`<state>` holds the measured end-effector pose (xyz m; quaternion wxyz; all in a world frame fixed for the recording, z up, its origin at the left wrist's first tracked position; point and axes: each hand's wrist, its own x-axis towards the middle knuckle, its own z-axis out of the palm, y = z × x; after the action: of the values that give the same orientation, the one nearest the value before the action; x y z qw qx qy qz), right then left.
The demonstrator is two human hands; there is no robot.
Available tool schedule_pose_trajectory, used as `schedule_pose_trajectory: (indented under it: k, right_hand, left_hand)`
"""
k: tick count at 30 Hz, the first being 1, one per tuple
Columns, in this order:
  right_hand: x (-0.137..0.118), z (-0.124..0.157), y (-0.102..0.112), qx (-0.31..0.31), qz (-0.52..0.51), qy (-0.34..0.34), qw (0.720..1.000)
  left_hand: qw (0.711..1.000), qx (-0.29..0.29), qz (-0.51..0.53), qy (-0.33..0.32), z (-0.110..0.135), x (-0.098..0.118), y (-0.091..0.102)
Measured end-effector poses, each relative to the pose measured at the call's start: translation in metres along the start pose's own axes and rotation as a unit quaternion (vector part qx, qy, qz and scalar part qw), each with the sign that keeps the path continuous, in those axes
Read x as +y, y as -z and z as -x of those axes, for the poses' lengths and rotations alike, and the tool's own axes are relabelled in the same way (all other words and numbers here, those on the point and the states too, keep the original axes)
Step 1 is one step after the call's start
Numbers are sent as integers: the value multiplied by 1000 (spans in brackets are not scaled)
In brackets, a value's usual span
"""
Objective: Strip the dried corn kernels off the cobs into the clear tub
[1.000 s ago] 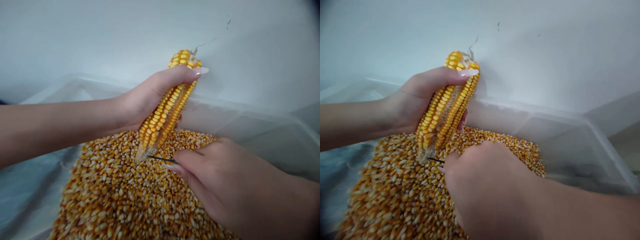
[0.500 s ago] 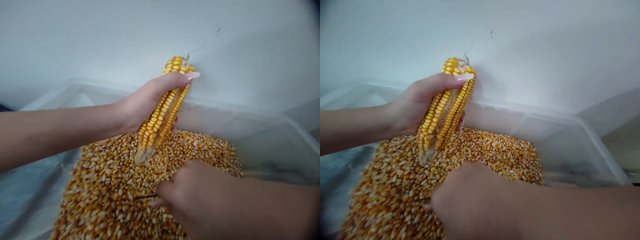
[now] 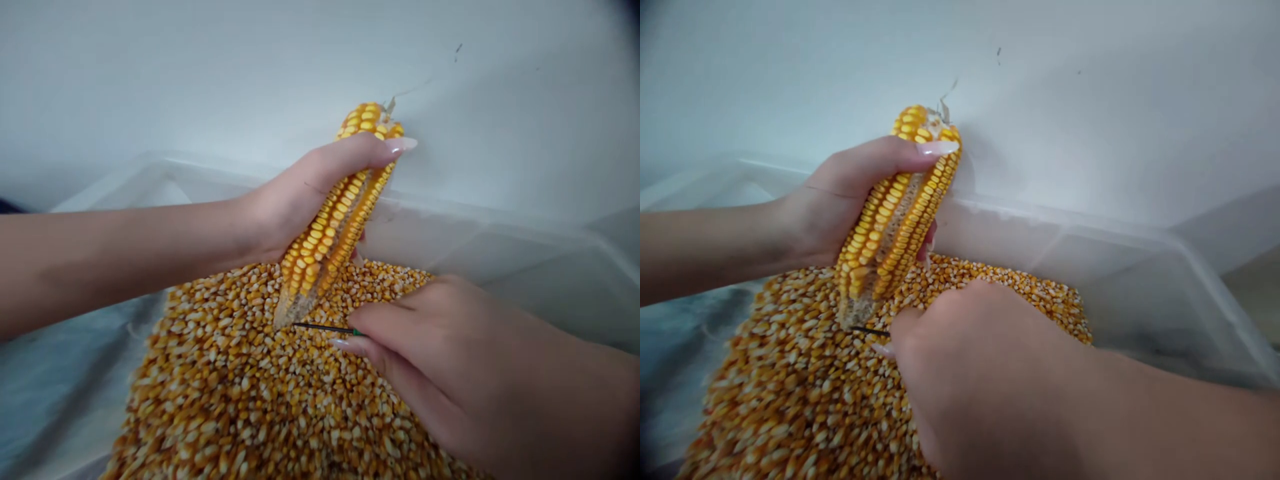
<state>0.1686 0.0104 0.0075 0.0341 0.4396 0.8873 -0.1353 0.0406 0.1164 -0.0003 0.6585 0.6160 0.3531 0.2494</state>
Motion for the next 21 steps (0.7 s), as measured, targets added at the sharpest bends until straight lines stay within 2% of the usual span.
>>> schedule_pose_trajectory:
  k: [12,16,21]
  right_hand:
    - [2,-1,-3,4,-11,15,1000]
    - [3,-1,-3,4,-2,2,1000]
    - [2,-5,-7,-23,10,-15,1000]
  left_hand:
    - [1000,1,2,10,1,0,0]
    - [1000,10,0,-1,1,-1,0]
    - [999,-15,31,-8,2,0,-1]
